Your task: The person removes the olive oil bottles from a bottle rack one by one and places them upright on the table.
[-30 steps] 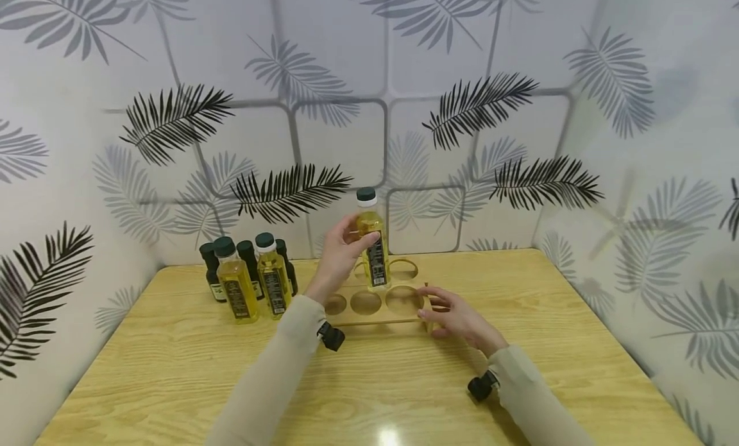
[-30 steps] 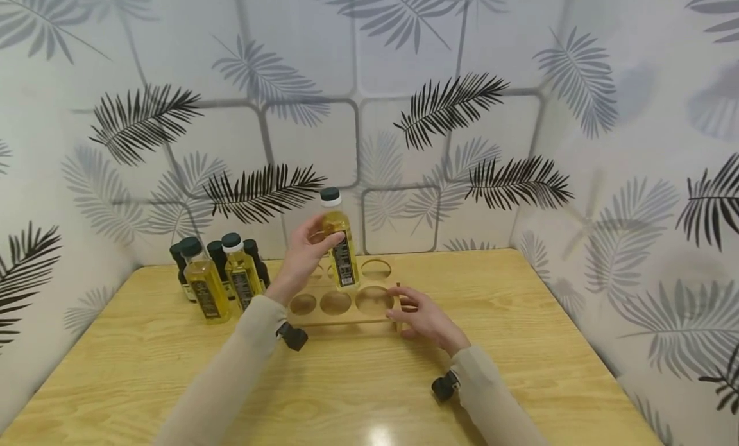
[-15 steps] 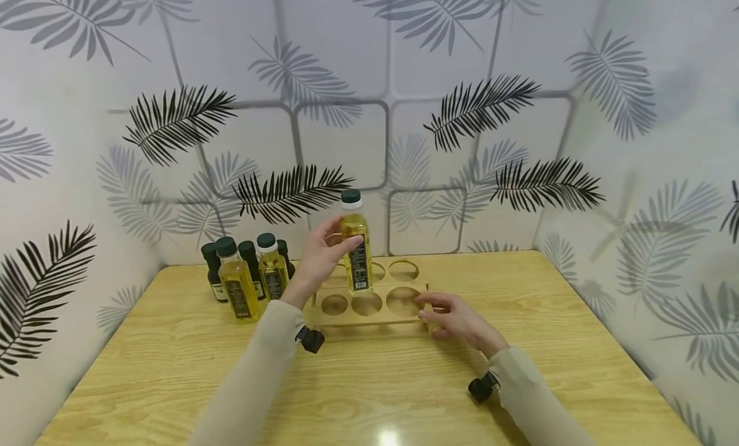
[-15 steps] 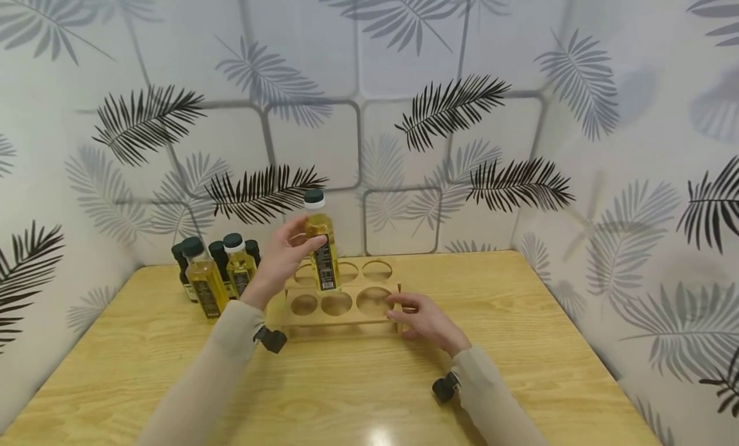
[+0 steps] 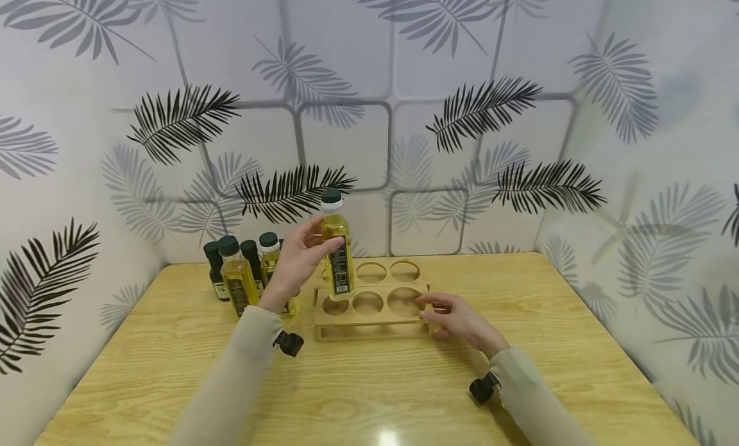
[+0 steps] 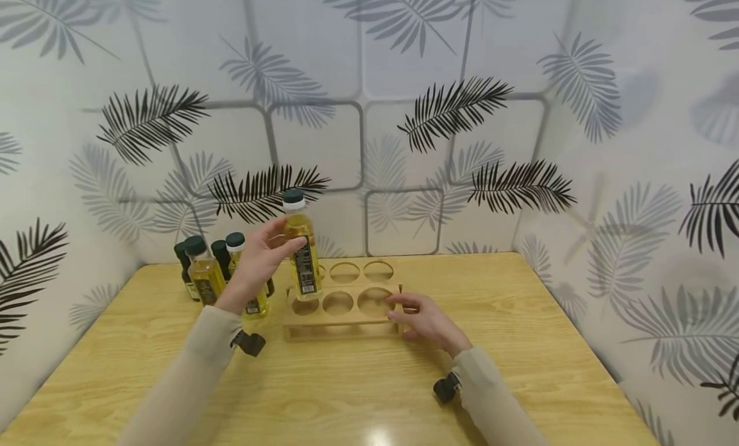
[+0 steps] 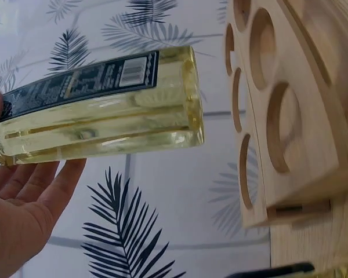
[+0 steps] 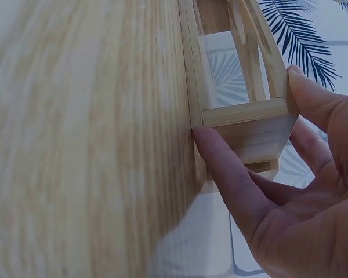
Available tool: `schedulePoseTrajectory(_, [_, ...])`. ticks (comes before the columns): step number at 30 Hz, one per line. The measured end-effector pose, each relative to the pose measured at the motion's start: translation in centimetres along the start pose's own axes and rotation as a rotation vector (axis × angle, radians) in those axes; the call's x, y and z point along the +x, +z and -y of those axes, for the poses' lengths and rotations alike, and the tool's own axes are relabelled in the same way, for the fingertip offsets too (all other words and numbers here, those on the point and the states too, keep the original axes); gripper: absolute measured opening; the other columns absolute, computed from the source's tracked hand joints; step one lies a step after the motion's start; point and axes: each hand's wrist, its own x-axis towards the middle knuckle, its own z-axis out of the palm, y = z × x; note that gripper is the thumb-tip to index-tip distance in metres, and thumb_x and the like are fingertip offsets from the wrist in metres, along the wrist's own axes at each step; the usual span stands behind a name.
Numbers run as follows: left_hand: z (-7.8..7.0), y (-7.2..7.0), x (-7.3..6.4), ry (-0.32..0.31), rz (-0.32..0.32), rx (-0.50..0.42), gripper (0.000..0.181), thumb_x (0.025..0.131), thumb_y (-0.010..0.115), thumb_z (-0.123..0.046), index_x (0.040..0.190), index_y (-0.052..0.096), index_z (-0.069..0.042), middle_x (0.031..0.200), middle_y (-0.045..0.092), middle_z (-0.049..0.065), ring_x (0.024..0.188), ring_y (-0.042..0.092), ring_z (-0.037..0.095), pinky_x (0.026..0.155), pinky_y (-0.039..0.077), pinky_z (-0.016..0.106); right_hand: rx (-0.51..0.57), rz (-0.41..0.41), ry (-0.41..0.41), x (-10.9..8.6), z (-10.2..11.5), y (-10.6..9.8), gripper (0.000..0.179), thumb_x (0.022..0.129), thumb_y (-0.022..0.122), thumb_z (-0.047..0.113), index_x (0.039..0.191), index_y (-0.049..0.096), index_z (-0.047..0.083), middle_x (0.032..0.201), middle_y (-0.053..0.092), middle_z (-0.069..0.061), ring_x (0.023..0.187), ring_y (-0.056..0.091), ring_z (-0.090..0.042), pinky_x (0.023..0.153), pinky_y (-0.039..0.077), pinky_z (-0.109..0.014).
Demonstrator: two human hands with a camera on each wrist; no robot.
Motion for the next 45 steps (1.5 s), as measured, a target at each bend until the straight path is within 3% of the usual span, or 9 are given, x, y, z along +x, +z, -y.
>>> schedulePoseTrajectory(6, [0.3, -1.5, -0.9, -0.014, 0.005, 0.092, 0.064, 0.089, 0.074, -0.034, 0.145, 0.048, -0.018, 0.138, 0.056, 0.008, 0.124, 0.057, 0.030, 0.099, 0.050, 0.050, 0.003, 0.000, 0.003, -0.1, 0.1, -0.1, 0.051, 0.096, 0.066, 0.025, 0.141, 0.052, 0.005, 0.142, 0.049, -0.020, 0.113, 0.057, -0.019, 0.085, 0.058, -0.042])
schedulePoseTrajectory(14, [0.5, -3.1, -1.8, 0.020, 0.000, 0.143, 0.061, 0.087, 0.076, -0.036, 0.141, 0.053, -0.020, 0.130, 0.063, 0.007, 0.115, 0.063, 0.026, 0.092, 0.054, 0.048, 0.011, -0.019, 0.019, -0.1, 0.1, 0.0, 0.050, 0.095, 0.066, 0.025, 0.140, 0.053, 0.007, 0.142, 0.050, -0.018, 0.116, 0.057, -0.021, 0.085, 0.058, -0.041])
schedulePoseTrajectory(20, [1.0, -4.5, -2.7, 0.008, 0.015, 0.219, 0.058, 0.085, 0.076, -0.041, 0.137, 0.057, -0.023, 0.136, 0.059, 0.005, 0.113, 0.063, 0.026, 0.090, 0.054, 0.048, 0.004, -0.027, 0.014, 0.2, -0.1, 0.2, 0.051, 0.094, 0.068, 0.025, 0.139, 0.053, 0.006, 0.138, 0.053, -0.019, 0.111, 0.058, -0.018, 0.083, 0.059, -0.041])
schedulePoseTrajectory(26, [1.9, -6.0, -3.8, -0.005, 0.041, 0.264, 0.059, 0.085, 0.076, -0.040, 0.137, 0.056, -0.018, 0.125, 0.065, 0.008, 0.110, 0.065, 0.026, 0.090, 0.055, 0.046, 0.003, -0.020, 0.011, 0.2, -0.1, 0.2, 0.052, 0.094, 0.068, 0.026, 0.139, 0.053, 0.006, 0.137, 0.053, -0.019, 0.108, 0.059, -0.017, 0.082, 0.059, -0.040])
schedulePoseTrajectory(33, [1.5, -8.0, -4.9, -0.018, 0.101, 0.338, 0.070, 0.088, 0.075, -0.037, 0.145, 0.047, -0.008, 0.143, 0.052, 0.018, 0.120, 0.060, 0.033, 0.094, 0.051, 0.052, 0.000, -0.024, 0.019, 0.2, -0.1, 0.0, 0.051, 0.094, 0.068, 0.026, 0.139, 0.054, 0.006, 0.136, 0.054, -0.018, 0.108, 0.059, -0.017, 0.082, 0.059, -0.040])
schedulePoseTrajectory(37, [1.3, -9.0, -5.4, -0.019, 0.122, 0.356, 0.064, 0.086, 0.077, -0.033, 0.140, 0.054, -0.007, 0.135, 0.058, 0.019, 0.110, 0.065, 0.031, 0.084, 0.057, 0.042, -0.006, -0.027, 0.021, 0.2, -0.1, 0.0, 0.051, 0.094, 0.068, 0.026, 0.139, 0.054, 0.007, 0.135, 0.055, -0.018, 0.107, 0.059, -0.017, 0.081, 0.059, -0.040])
schedulePoseTrajectory(41, [1.4, -10.1, -5.7, -0.031, 0.138, 0.355, 0.056, 0.084, 0.079, -0.032, 0.133, 0.060, -0.012, 0.120, 0.066, 0.011, 0.101, 0.068, 0.019, 0.076, 0.056, 0.030, -0.011, -0.024, 0.013, 0.1, -0.1, -0.1, 0.052, 0.094, 0.068, 0.027, 0.139, 0.054, 0.006, 0.135, 0.055, -0.018, 0.107, 0.059, -0.016, 0.080, 0.059, -0.040])
schedulePoseTrajectory(45, [1.4, -11.3, -6.1, -0.053, 0.153, 0.323, 0.052, 0.083, 0.080, -0.030, 0.128, 0.061, -0.013, 0.114, 0.067, 0.008, 0.096, 0.067, 0.012, 0.075, 0.056, 0.030, -0.006, -0.020, 0.007, 0.1, -0.1, -0.1, 0.053, 0.094, 0.068, 0.027, 0.139, 0.053, 0.006, 0.136, 0.054, -0.019, 0.108, 0.059, -0.016, 0.080, 0.059, -0.039])
